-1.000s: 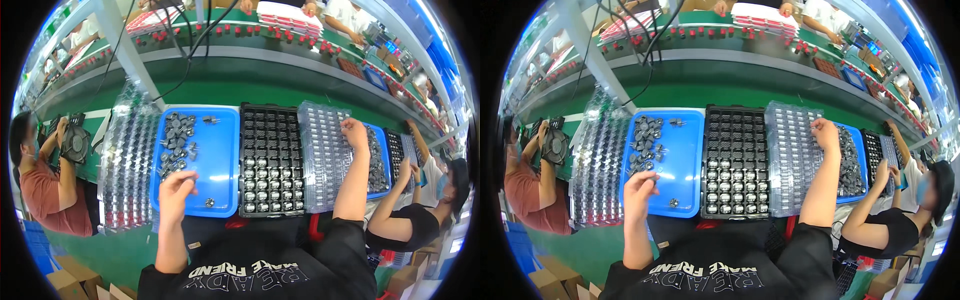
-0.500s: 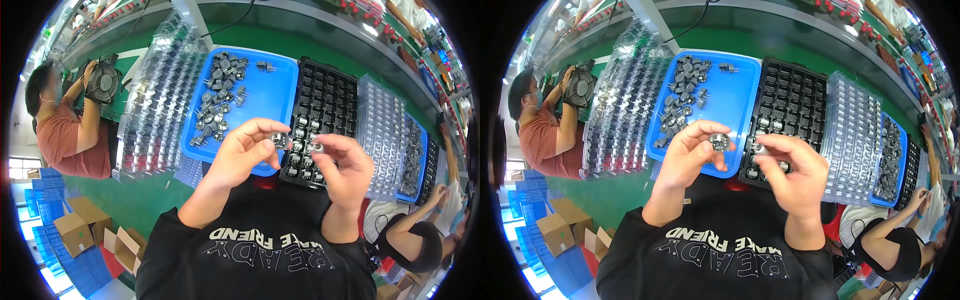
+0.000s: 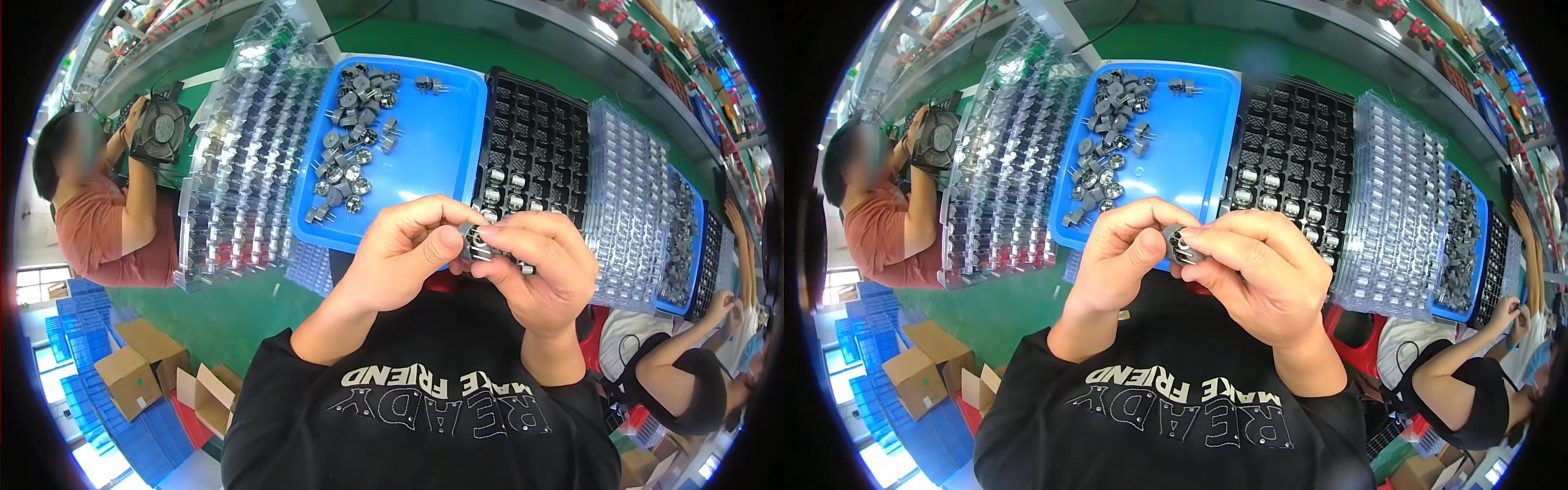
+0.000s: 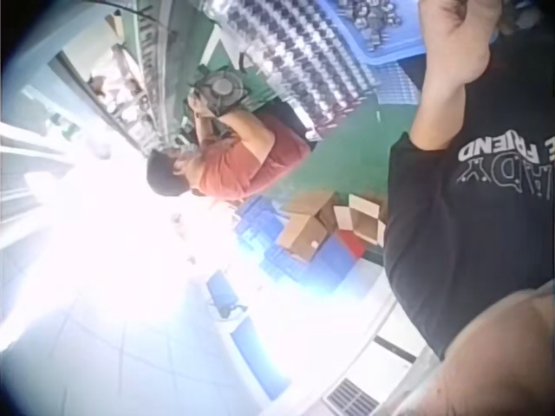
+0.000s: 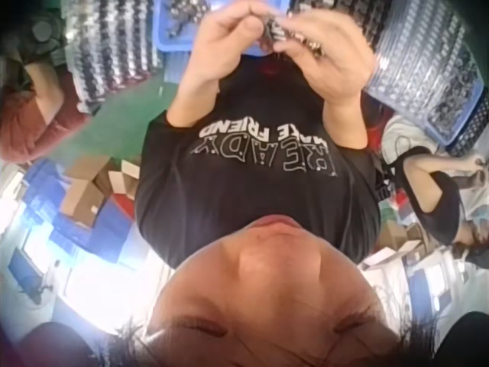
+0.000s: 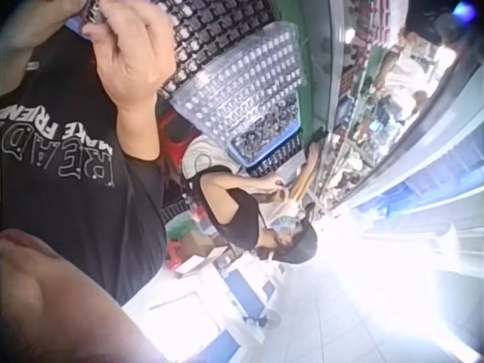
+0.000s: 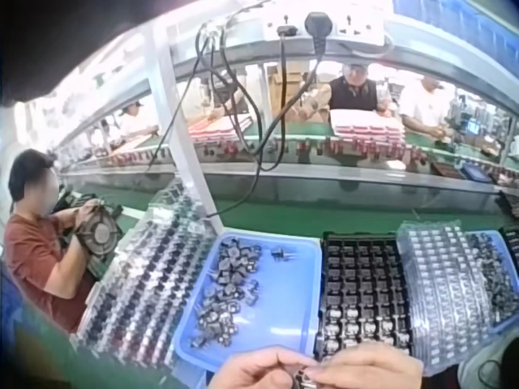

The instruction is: The recorder is picking up small metallic electronic components, inspecting them, and sorting them into specific slots in plastic trays on a factory assembly line.

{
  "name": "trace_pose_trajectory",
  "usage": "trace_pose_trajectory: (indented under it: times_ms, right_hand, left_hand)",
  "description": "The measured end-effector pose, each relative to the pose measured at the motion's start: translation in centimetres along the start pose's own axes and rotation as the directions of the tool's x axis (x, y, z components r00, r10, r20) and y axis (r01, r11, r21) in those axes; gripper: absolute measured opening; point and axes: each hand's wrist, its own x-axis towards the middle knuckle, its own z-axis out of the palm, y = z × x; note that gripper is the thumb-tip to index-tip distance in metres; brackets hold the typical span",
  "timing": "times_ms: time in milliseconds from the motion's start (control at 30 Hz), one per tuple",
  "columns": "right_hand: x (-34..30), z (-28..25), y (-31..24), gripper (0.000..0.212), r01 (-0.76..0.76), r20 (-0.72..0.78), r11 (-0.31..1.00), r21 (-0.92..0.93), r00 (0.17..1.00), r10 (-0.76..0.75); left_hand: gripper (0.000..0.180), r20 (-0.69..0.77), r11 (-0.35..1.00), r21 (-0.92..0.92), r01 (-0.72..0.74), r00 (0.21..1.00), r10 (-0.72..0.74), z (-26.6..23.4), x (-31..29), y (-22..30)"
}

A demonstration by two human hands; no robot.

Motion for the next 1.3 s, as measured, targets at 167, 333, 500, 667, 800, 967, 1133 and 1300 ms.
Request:
trace_pose_trajectory:
  times_ms: [167, 333, 500, 667, 800, 967, 1133, 1300]
  right_hand:
    - [-0.7, 0.1, 0.2, 0.034, -0.042, 0.038, 0.998, -0.054, 0.998, 0.044]
    - [-0.7, 0.3, 0.3, 0.033, -0.034, 0.053, 0.999, -0.032, 0.998, 0.036]
    - [-1.0, 0.9, 0.3, 0.029, -0.082, -0.024, 0.994, -0.077, 0.996, 0.080]
    - [-2.3, 0.2, 1.7, 0.020, -0.328, 0.108, 0.944, 0.045, 0.941, 0.322]
    - [-2.0, -0.8, 3.4, 0.011, -0.431, 0.264, 0.886, -0.173, 0.846, 0.463]
    - [0.1, -4.6, 7.7, 0.009, -0.370, 0.194, 0.778, -0.507, 0.831, 0.521]
    - [-0.9, -5.1, 10.5, 0.008, -0.220, 0.192, 0.630, -0.745, 0.833, 0.519]
    - [-1.8, -5.5, 11.3, 0.008, -0.123, 0.284, 0.729, -0.674, 0.868, 0.408]
  left_hand:
    - [0.045, 0.012, 1.000, -0.022, 0.014, 1.000, -0.013, -0.6, -0.4, -0.4]
    - [0.034, 0.099, 0.999, -0.041, -0.021, 0.995, 0.025, -1.7, -0.2, -0.7]
    - [0.029, -0.029, 0.998, 0.051, 0.023, 0.999, -0.021, -1.0, -0.5, -1.1]
    - [0.027, -0.086, 0.984, 0.176, 0.012, 0.996, 0.003, -0.7, -0.4, -2.4]
    - [0.045, -0.095, 0.839, 0.505, 0.205, 0.979, -0.181, -1.4, -0.2, -3.1]
    - [0.044, -0.099, 0.338, 0.941, 0.026, 0.974, 0.202, -3.2, -2.5, -3.8]
    - [0.028, -0.240, 0.145, 0.955, 0.258, 0.962, -0.132, -4.5, -2.6, -4.3]
    - [0.024, -0.213, 0.198, 0.955, 0.223, 0.975, -0.070, -4.3, -1.8, -5.0]
